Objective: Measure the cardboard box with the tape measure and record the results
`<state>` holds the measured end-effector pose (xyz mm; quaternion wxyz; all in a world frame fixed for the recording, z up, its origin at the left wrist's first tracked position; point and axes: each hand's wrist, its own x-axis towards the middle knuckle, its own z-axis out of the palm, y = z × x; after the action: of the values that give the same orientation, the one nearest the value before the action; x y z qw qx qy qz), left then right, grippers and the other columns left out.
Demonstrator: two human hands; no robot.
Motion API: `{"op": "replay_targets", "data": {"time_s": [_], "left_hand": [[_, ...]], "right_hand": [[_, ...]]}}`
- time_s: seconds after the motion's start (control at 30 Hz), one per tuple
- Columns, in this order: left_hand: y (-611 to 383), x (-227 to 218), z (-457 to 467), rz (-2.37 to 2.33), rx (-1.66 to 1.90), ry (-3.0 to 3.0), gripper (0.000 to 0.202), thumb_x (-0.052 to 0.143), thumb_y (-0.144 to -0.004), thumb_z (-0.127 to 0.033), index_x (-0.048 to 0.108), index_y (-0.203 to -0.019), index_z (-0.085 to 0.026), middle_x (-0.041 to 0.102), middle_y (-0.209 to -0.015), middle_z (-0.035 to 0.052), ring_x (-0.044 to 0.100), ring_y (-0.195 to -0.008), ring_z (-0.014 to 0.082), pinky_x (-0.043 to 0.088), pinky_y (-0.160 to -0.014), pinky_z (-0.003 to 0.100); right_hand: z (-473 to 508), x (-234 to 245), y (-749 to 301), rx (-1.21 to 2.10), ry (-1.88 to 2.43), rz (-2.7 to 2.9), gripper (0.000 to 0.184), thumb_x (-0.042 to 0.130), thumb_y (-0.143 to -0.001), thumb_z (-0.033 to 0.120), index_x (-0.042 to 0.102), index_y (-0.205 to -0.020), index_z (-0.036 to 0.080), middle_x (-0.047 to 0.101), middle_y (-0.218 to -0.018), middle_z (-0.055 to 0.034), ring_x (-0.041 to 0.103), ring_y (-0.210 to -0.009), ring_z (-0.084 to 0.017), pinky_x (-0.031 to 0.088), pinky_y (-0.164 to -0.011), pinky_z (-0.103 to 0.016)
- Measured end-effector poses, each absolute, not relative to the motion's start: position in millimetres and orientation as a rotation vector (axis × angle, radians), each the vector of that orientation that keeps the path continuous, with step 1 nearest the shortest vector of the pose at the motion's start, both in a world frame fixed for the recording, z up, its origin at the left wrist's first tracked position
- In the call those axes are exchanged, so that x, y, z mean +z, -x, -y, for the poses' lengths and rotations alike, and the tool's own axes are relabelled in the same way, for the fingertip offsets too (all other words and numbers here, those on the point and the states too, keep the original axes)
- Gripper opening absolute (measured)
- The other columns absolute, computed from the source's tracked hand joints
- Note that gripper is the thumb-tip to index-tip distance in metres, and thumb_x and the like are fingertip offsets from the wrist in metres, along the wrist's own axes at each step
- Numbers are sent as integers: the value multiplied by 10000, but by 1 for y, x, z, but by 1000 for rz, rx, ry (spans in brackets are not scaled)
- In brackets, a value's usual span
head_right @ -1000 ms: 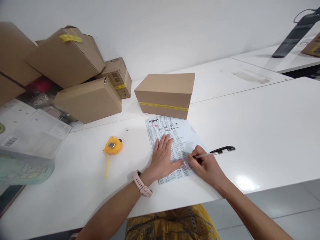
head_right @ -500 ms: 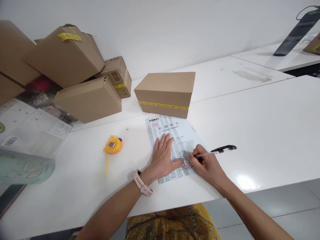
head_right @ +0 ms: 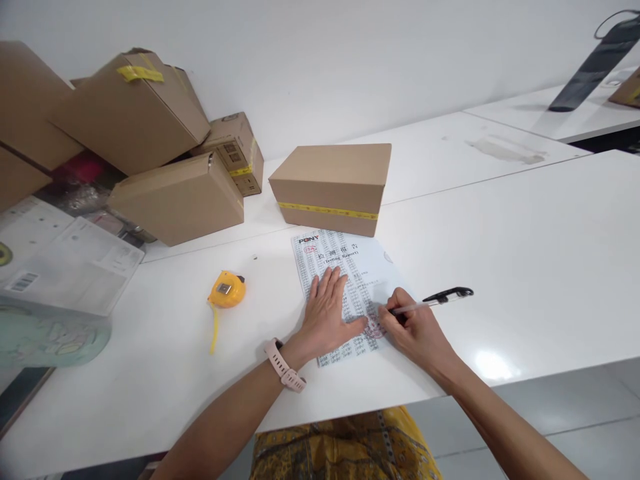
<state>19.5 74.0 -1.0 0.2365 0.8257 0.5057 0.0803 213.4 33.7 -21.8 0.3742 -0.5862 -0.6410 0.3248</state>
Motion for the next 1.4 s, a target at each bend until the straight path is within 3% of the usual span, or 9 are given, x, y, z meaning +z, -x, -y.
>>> {"op": "replay_targets", "data": {"time_s": [0.67,1.4], "left_hand": [[-20,-2,-74,-1391,229,-2272,867,559,-831,-563,243,-1496,-106,106,-1650,140,-34,-1524,257,20,-1250,499],[-19,-2,-75,-1381,220,-2264,890,549,-837,-567,245,-1506,-65,91,-1649,143,-42,-1524,255,0,-1250,487]], "right_hand": [[-33,-16,-213,798,1523,1652,296,538,-924,393,452,-686,240,459,-602,17,371,-526,-125,300,-479,-280],[-33,-16,-212,786,1544,1598,274,550,-915,374,455,-697,239,449,-577,25,352,-503,-117,281,-461,-272]]}}
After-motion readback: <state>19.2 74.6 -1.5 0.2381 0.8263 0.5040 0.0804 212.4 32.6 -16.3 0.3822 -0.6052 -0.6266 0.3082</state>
